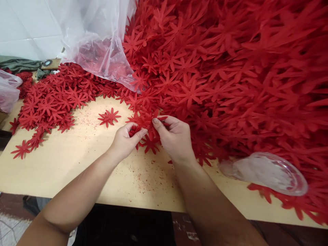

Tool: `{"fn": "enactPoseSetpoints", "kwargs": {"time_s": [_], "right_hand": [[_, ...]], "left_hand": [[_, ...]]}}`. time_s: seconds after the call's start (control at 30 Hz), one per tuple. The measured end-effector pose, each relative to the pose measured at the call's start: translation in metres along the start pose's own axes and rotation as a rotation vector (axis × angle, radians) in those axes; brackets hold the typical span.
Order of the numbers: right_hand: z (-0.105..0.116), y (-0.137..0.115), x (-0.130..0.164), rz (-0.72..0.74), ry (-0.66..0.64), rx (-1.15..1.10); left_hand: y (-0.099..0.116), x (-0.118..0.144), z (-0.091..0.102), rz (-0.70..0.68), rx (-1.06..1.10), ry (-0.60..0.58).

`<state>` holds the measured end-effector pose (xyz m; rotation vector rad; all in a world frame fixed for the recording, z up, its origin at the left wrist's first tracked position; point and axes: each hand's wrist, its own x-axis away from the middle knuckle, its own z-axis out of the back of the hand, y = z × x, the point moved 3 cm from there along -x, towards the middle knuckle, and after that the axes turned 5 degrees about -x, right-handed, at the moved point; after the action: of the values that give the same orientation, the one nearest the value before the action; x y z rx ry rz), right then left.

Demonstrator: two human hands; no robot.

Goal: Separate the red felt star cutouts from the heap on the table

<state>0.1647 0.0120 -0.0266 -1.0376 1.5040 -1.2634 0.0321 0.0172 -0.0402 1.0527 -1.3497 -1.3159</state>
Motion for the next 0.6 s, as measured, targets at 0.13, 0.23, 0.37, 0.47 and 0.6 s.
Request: {"fn": "enactPoseSetpoints", "kwargs": {"time_s": [0.13, 0.23, 0.37, 0.47, 0.6], "right_hand": [[0.01, 0.001, -0.005, 0.044, 0.077, 0.052], [0.026, 0.008, -0.015, 0.091, 0.207, 0.05], [0.035, 0.014, -0.023, 0.103, 0.225, -0.017], [0.03, 0.013, -0.021, 0.076, 0.144, 0.038], [0.028, 0.01, -0.018, 0.091, 0.162, 0.093]], "left_hand": [[0.001, 0.0, 0.0, 0.006, 0.04, 0.009], [0.001, -0.001, 0.003, 0.019, 0.095, 0.031], [-0.002, -0.002, 0.005, 0.036, 0.133, 0.057], [-0.005, -0.001, 0.004, 0.058, 0.143, 0.052], [-0.004, -0.002, 0.002, 0.031, 0.18, 0.03]]}}
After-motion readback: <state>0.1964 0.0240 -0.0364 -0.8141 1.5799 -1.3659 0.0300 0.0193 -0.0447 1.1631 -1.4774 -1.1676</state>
